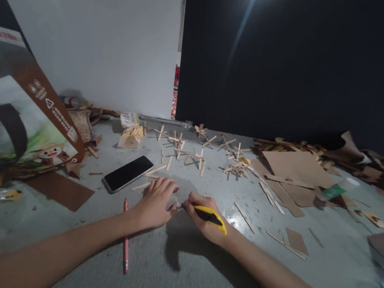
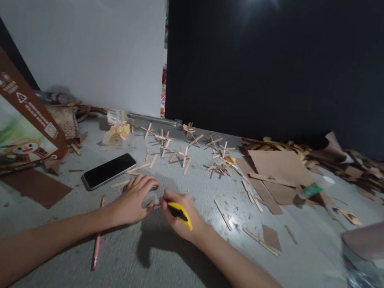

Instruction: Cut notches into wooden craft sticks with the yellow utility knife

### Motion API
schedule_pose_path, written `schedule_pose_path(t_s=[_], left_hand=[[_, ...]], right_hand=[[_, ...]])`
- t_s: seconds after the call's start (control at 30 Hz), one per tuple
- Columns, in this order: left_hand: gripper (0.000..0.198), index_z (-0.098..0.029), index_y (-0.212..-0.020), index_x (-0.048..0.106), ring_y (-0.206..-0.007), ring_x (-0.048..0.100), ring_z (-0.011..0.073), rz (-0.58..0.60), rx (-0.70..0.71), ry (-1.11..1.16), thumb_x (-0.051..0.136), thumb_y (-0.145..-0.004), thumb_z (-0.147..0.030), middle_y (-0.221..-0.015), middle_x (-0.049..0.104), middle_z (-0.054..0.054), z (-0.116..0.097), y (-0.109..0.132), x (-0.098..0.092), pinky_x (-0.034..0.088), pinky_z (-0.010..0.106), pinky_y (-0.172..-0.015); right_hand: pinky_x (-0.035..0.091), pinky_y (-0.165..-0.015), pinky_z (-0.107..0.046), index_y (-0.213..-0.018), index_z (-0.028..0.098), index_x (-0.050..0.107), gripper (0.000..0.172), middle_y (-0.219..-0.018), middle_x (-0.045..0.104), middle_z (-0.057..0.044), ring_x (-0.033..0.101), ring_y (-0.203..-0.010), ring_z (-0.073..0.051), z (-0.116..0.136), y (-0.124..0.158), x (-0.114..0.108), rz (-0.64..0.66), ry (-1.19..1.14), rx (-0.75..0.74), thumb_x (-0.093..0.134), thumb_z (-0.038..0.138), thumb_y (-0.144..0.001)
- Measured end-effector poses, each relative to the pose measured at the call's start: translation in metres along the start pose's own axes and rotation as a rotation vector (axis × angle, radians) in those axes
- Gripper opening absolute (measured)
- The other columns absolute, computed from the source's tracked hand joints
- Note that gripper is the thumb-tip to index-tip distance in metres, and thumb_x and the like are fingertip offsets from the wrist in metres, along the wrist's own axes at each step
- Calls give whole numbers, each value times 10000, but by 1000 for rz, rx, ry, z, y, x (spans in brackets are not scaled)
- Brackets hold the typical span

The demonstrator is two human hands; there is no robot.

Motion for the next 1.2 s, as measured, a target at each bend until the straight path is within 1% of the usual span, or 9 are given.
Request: schedule_pose_path(t_s=[0.17,0.33,0.5,0.7,0.87,0.93,1.03,1.13,1.2], left_hand=[[354,-224,-1193,583,-1211,510,318,-12,11,-10,610,-846,-161,-1247,593,103,3,0,1,437,498,-998],[356,-229,-1180,593,-1199,524,316,-73,39,-17,608,-833,-153,-1214,601,100,3,0,2,450,492,-992],[370,-233,-1175,588,-1207,531,304,-53,56,-26,571,-826,-111,-1218,609,95,-3,0,2,444,477,-1009],[460,-224,-1261,543,-1255,510,322,-89,13,-17,598,-811,-151,-1282,596,113,-1,0,-1,424,503,-1047],[430,-220,-1249,537,-1261,509,325,-74,4,-20,593,-826,-170,-1286,598,122,0,0,-1,421,505,-1044],[422,-226,-1235,545,-1254,512,324,-81,4,-9,596,-820,-167,-1275,602,117,1,1,-1,422,505,-1043],[413,-221,-1226,544,-1246,518,319,-86,-4,4,603,-820,-168,-1254,604,112,1,1,-2,422,500,-1045],[412,-217,-1223,539,-1240,520,318,-80,-19,-3,615,-820,-177,-1249,597,116,3,2,-1,430,492,-1033],[412,-221,-1225,542,-1236,520,317,-82,-20,-2,622,-823,-185,-1250,590,117,4,2,0,433,489,-1029]], right_hand=[[296,-547,-276,-718,242,380,353,-621,383,58,340,-565,-122,-3,1,0,-1,-56,8,550,415,-975],[307,-541,-273,-690,237,453,419,-605,422,45,385,-569,-131,-7,-1,-7,-79,-186,173,579,549,-939],[305,-500,-260,-714,245,464,442,-560,461,54,402,-513,-127,-13,-1,-3,-128,-275,305,606,624,-893],[320,-431,-254,-744,238,514,406,-505,522,46,459,-423,-127,-26,-4,1,-183,-377,392,602,618,-859],[321,-392,-247,-706,219,549,394,-486,535,29,468,-400,-126,-38,-5,1,-263,-549,513,668,587,-778],[326,-399,-245,-717,211,562,411,-500,548,23,472,-406,-124,-39,-4,1,-271,-564,520,683,599,-773],[324,-420,-249,-764,210,579,466,-511,548,27,465,-415,-124,-35,0,0,-279,-533,464,657,668,-811],[328,-451,-258,-762,222,569,512,-519,528,36,449,-440,-127,-30,5,-1,-259,-406,379,601,722,-862],[340,-477,-260,-731,225,552,519,-537,515,38,445,-467,-126,-28,8,-1,-230,-318,342,580,717,-892]])
Point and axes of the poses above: each hand's wrist, its own y-axis away from the middle knuckle, its own x-axis out of the palm, z = x × y, the point moved 4 cm from there along -y, towards the middle knuckle
